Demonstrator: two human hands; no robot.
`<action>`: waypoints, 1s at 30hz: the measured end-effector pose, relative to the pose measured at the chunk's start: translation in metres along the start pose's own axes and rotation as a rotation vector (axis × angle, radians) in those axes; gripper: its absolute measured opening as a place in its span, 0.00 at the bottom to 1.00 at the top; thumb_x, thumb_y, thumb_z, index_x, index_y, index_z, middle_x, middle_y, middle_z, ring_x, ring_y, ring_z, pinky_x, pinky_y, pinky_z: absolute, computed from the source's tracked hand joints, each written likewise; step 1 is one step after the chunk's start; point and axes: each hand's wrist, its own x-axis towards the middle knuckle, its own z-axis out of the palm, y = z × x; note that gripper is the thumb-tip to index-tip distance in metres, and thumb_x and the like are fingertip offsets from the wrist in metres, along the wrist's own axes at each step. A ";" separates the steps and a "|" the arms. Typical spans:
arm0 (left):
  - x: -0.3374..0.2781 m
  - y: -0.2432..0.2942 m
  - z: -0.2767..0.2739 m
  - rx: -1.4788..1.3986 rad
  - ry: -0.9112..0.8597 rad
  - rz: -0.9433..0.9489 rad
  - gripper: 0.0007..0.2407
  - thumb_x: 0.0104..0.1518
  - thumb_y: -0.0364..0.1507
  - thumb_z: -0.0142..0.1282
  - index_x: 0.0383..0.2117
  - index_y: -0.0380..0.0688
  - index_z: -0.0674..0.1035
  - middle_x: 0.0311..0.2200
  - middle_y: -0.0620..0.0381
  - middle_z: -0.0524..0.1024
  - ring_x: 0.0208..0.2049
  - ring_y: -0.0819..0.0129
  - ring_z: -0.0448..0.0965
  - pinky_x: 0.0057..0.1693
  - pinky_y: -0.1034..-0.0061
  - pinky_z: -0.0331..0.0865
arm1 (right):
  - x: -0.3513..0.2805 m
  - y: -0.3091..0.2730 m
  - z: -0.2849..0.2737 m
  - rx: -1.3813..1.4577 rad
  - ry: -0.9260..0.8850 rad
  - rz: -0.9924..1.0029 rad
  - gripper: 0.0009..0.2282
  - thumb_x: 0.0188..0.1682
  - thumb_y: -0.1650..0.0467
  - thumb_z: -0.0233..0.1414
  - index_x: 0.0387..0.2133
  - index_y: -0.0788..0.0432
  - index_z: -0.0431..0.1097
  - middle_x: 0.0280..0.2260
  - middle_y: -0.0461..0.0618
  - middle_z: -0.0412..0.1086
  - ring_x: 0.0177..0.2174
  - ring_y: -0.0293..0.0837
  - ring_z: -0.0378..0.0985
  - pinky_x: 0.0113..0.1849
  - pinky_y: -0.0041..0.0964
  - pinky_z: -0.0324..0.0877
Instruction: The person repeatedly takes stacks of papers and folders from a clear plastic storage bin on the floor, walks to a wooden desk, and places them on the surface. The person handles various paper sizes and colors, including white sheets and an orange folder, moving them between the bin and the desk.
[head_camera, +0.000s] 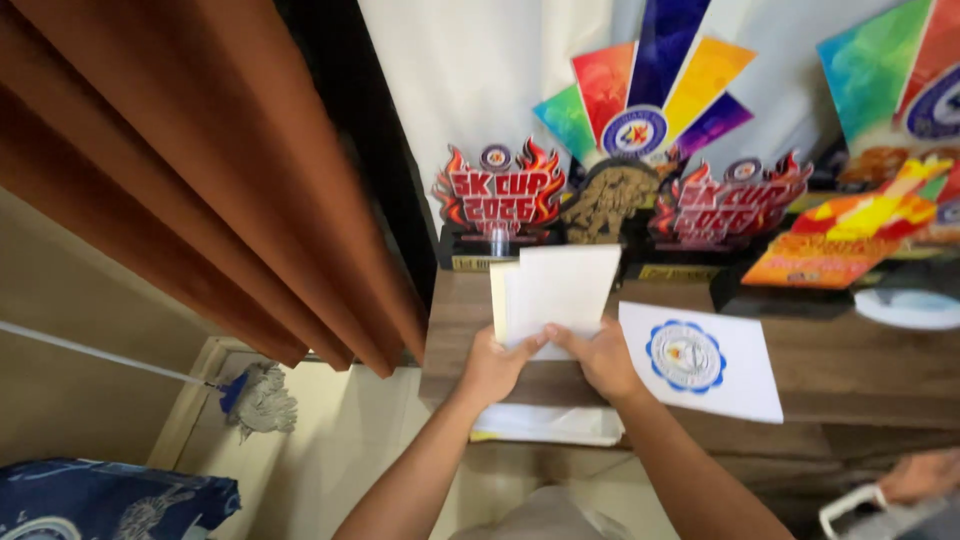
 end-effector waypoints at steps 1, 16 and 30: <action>-0.006 0.004 -0.003 -0.001 -0.011 -0.008 0.11 0.59 0.29 0.63 0.44 0.34 0.83 0.40 0.55 0.84 0.41 0.74 0.80 0.49 0.76 0.75 | -0.006 0.001 0.004 0.001 0.011 0.007 0.14 0.46 0.68 0.62 0.41 0.66 0.77 0.39 0.50 0.80 0.39 0.39 0.79 0.44 0.36 0.73; -0.158 0.001 -0.079 0.234 -0.626 -0.252 0.18 0.50 0.28 0.67 0.47 0.36 0.82 0.41 0.54 0.85 0.42 0.72 0.82 0.51 0.73 0.75 | -0.221 0.021 0.063 0.037 -0.057 0.508 0.15 0.43 0.74 0.60 0.45 0.64 0.71 0.34 0.49 0.77 0.29 0.39 0.78 0.27 0.36 0.72; -0.263 -0.107 -0.061 -0.335 -0.200 -0.888 0.14 0.60 0.34 0.57 0.48 0.40 0.77 0.38 0.52 0.82 0.29 0.63 0.84 0.34 0.71 0.78 | -0.302 0.184 0.104 0.575 0.449 0.662 0.14 0.50 0.68 0.61 0.25 0.70 0.71 0.23 0.55 0.71 0.20 0.42 0.71 0.24 0.35 0.64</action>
